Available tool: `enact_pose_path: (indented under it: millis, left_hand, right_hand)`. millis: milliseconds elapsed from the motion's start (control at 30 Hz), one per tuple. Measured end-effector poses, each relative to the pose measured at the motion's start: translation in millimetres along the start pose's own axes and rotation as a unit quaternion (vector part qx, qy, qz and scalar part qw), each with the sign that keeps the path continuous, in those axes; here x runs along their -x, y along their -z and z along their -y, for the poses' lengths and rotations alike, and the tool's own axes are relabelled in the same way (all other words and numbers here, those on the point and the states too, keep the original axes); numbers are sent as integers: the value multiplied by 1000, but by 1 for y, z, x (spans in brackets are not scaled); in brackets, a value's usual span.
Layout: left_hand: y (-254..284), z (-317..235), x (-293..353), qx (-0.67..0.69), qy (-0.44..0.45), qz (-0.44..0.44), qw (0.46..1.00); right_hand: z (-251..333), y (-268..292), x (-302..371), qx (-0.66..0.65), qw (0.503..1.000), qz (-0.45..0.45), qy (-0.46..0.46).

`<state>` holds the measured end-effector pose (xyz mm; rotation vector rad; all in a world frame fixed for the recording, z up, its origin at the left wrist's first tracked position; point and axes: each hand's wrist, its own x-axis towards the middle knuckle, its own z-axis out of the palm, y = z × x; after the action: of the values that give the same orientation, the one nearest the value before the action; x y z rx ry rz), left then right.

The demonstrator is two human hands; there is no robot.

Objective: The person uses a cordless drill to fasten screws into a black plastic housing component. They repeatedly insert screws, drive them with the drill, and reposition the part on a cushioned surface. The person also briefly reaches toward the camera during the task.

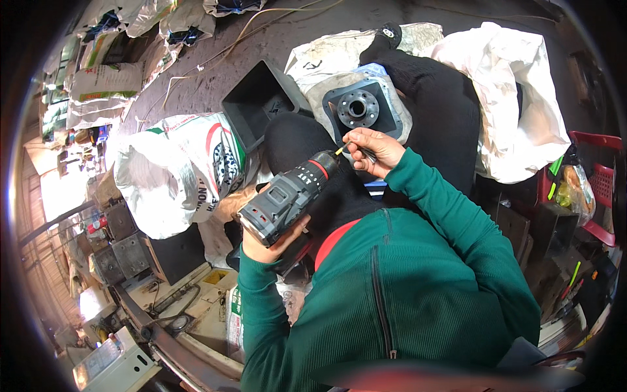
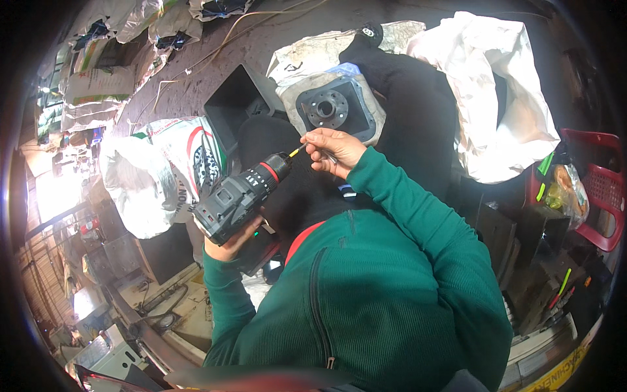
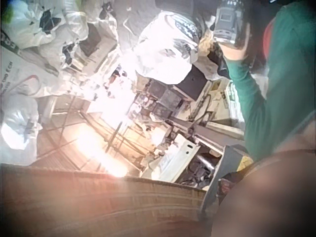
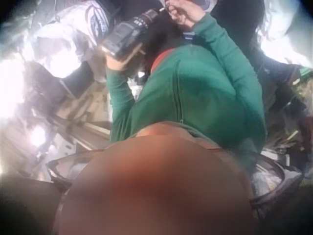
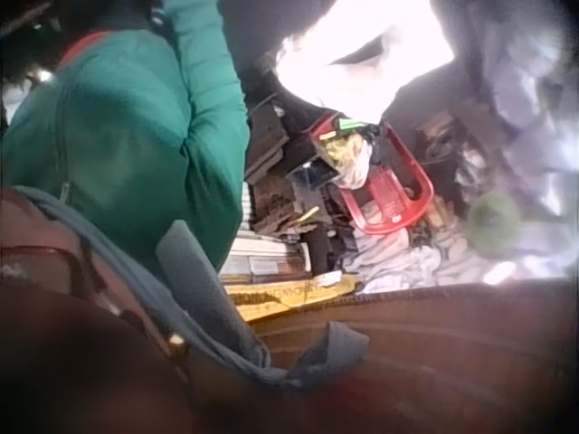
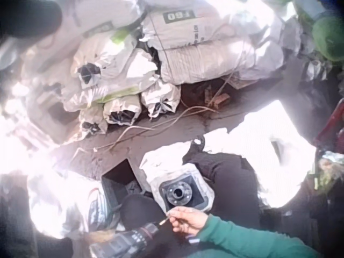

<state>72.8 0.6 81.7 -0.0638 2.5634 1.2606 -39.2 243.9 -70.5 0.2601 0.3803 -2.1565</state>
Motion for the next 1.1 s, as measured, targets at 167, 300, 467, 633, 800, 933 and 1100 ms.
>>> enact_pose_path:
  millis: [167, 300, 467, 633, 800, 933, 1100]
  left_hand:
    - [2, -21, -25, -310, -303, 6, 901]
    - [-2, -30, -18, 60, -119, 3, 991]
    - [-7, -14, -13, 62, -69, 11, 996]
    - [-11, -19, -15, 0, -117, -29, 993]
    - [-7, -29, -17, -51, -30, 40, 997]
    - [-13, -20, -25, -30, -59, 10, 998]
    - [-15, -14, -60, -123, -196, 20, 973]
  right_hand:
    - [1, 11, 1, 101, 995, 6, 25]
    - [-1, 11, 0, 74, 997, 16, 8]
    - [4, 8, -3, 113, 991, -56, -35]
    - [11, 2, -6, 136, 984, -113, -38]
    - [10, -7, -6, 145, 974, -165, -45]
    - [5, -2, -12, 83, 987, -132, -39]
    - [10, 40, -10, -2, 988, -143, 51]
